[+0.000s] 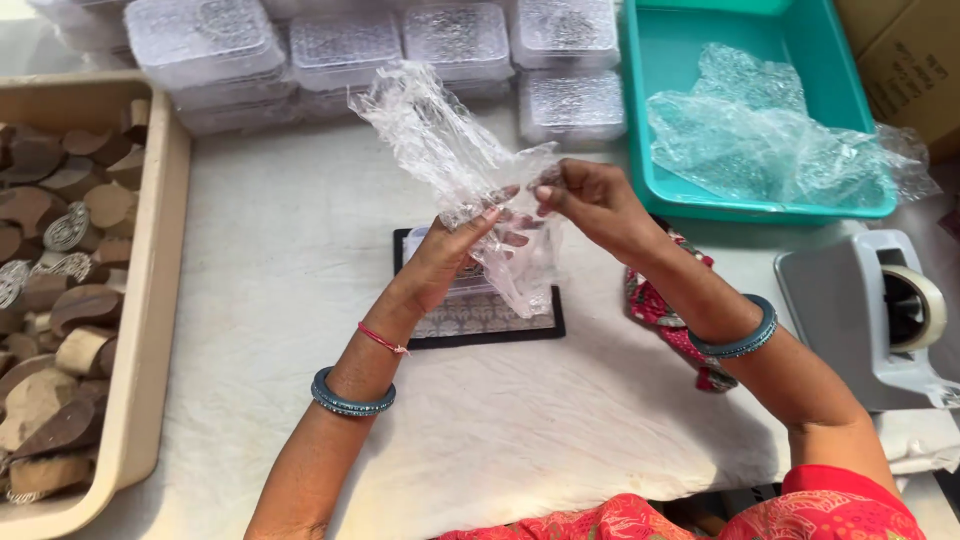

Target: The person wipes a clear plastic container with a cloth, places a wooden block inside, and closes the lid. They then wrap the container in bubble wrap and secure it with tape.

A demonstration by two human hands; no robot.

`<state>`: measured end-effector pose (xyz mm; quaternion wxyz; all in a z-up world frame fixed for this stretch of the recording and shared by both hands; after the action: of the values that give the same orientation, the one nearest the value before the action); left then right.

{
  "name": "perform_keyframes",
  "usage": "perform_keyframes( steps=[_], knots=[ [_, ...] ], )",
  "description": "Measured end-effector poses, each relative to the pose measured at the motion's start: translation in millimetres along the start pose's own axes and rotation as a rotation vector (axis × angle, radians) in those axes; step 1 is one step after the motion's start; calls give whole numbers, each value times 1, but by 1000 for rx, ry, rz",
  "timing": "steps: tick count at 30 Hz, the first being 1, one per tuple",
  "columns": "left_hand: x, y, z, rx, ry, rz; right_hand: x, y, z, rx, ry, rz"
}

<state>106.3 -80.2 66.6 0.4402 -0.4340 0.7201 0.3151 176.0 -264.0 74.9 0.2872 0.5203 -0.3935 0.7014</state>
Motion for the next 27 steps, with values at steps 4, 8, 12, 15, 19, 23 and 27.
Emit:
perform_keyframes(
  steps=[4,8,12,15,19,23,27],
  knots=[
    [9,34,51,-260,-82,-51,7,-1,9,-145,-140,-24],
    [22,68,92,-421,104,-81,4,4,18,-261,-169,-8],
    [40,89,113,-472,172,-209,-17,11,17,-287,-104,-21],
    [18,105,100,-460,365,-280,-4,17,-3,-150,-79,-220],
    [-5,110,75,-455,537,-227,-7,32,-12,-14,-42,-275],
    [34,106,91,-354,480,-176,-32,42,16,-55,-35,-127],
    [33,118,106,-235,325,-416,8,32,42,-190,-180,209]
  ],
)
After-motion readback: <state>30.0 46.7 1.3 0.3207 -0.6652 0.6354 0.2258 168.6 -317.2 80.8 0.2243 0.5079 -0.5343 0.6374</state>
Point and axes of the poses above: each hand's wrist, its own y-axis away from the middle knuckle, its own z-axis out of the back of the hand, x = y × z, the point moved 7 cm from there along -y, towards the middle knuckle, and after that the axes turned 3 degrees about z, right-handed, at the moved point
